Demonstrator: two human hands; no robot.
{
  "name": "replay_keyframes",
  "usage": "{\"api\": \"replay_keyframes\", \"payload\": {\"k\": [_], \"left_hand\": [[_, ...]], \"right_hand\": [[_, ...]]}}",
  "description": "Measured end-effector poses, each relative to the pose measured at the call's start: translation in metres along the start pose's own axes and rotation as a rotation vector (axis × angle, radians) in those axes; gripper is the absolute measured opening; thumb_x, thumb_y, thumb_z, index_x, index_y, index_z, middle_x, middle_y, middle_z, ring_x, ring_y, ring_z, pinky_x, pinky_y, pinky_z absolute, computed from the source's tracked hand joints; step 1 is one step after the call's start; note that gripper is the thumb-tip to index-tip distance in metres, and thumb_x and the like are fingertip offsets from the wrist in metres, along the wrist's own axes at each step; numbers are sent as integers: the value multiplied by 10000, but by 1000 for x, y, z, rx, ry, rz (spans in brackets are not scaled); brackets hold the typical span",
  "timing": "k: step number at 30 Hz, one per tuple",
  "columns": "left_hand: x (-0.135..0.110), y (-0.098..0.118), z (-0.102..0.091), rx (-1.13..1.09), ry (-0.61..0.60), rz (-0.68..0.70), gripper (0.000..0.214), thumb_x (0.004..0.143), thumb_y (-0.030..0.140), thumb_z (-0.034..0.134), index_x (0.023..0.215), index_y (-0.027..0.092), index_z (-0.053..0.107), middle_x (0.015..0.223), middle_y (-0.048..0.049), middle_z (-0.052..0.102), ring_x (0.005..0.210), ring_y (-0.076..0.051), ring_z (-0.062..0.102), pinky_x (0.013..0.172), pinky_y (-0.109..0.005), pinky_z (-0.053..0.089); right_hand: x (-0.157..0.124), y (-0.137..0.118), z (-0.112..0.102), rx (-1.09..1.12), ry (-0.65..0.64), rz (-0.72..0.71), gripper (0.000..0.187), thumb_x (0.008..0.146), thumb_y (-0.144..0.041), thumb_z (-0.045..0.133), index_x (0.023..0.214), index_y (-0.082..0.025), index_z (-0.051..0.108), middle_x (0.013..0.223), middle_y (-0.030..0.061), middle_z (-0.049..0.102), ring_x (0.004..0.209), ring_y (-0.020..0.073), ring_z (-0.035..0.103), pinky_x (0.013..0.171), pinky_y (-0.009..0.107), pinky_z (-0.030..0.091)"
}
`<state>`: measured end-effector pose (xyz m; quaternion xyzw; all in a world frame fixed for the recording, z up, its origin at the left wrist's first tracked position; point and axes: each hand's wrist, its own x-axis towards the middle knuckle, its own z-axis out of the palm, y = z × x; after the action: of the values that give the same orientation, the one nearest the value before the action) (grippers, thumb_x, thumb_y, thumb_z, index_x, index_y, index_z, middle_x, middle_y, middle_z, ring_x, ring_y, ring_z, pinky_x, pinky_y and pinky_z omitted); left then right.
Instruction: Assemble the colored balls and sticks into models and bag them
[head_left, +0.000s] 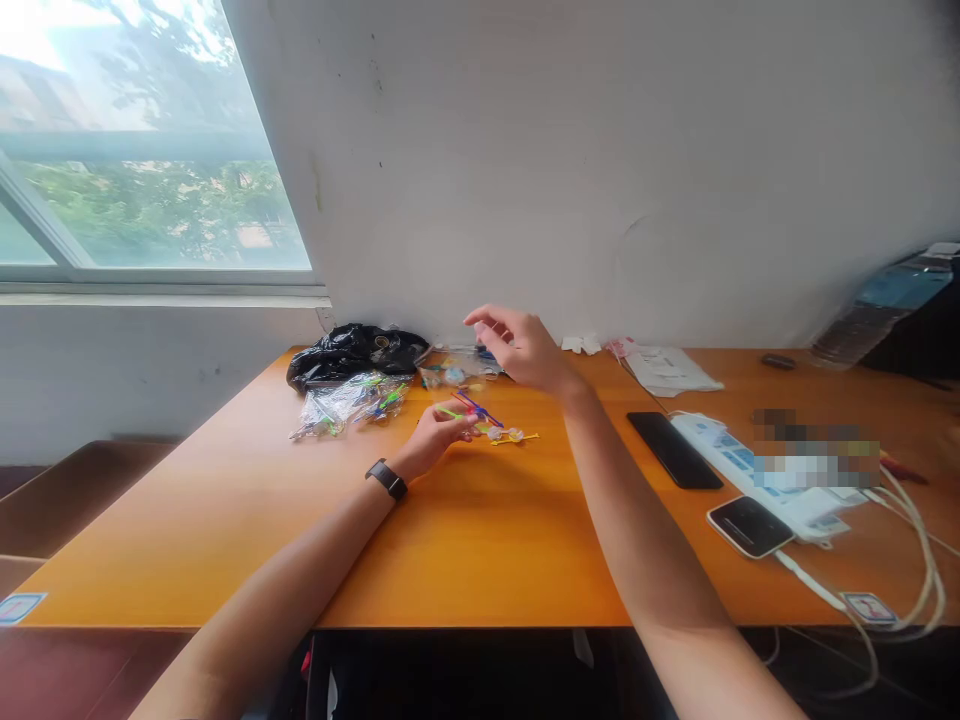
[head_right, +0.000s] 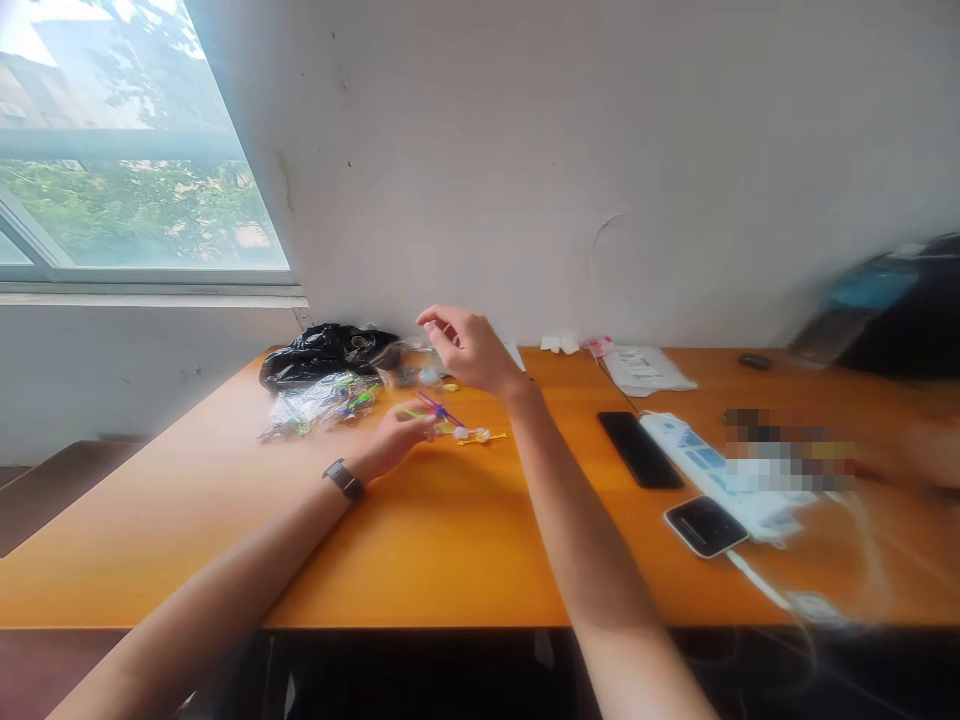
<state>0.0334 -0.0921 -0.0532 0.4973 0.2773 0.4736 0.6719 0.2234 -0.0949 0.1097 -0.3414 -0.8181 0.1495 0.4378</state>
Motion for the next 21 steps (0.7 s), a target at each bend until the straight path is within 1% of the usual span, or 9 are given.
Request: {"api": "replay_keyframes", "payload": {"k": [2,4,8,11,13,16,17,19,21], "left_hand": [[6,3,-10,-213,111,-20,425,728,351,977,992,177,692,844,-14,742,699,-134,720,648,-221,537],[10,10,-20,-354,215,-15,417,733,327,969,975,196,656,852,10,731,696,-124,729,596,-198,524],[13,25,-33,-396,383,34,363,781,280,939,967,189,640,818,34,711,669,-92,726,567,-168,523],[14,28,-38,-373,505,20,373,795,315,941,966,185,637,765,43,692,611,-80,705,532,-160,511],[15,29,-38,-370,527,19,390,806,364,937,982,191,635,752,41,691,601,-84,707,520,-158,510],[15,30,-37,-388,524,37,410,830,439,915,1004,204,627,754,31,697,625,-104,728,525,-161,524],[14,32,-36,-399,522,42,412,836,454,907,1001,207,622,763,24,703,649,-115,742,535,-164,535],[12,34,-33,-427,517,61,404,847,460,898,991,209,615,802,11,723,718,-139,771,573,-174,564],[11,37,-30,-450,510,78,386,859,449,890,985,207,616,850,1,744,779,-157,789,628,-190,594]], "right_hand": [[2,17,-2,15,63,68,274,1016,-312,513,1130,-189,729,882,36,697,760,172,602,715,279,463],[2,37,-3,6,11,136,254,993,-269,522,1099,-187,737,893,34,706,758,163,607,711,267,466],[0,65,10,-105,-295,238,188,954,-209,594,1026,-180,765,936,38,753,794,157,634,715,244,460],[-4,72,37,-159,-539,261,131,923,-166,672,1005,-172,774,1008,62,781,862,172,676,726,235,471],[-8,76,64,-149,-629,298,127,918,-186,722,1035,-165,767,1057,82,786,869,179,695,716,229,482],[-18,83,103,-121,-677,331,267,919,-313,771,1151,-185,739,1086,75,776,811,168,696,651,220,472],[-21,85,113,-136,-710,313,266,904,-328,785,1124,-186,740,1080,70,771,823,170,692,630,214,458],[-24,89,124,-159,-721,301,252,860,-314,817,1066,-190,740,1030,56,762,821,171,681,598,210,430],[-25,92,123,-142,-683,341,215,821,-267,832,996,-191,732,967,41,756,789,167,676,577,211,420]]}}
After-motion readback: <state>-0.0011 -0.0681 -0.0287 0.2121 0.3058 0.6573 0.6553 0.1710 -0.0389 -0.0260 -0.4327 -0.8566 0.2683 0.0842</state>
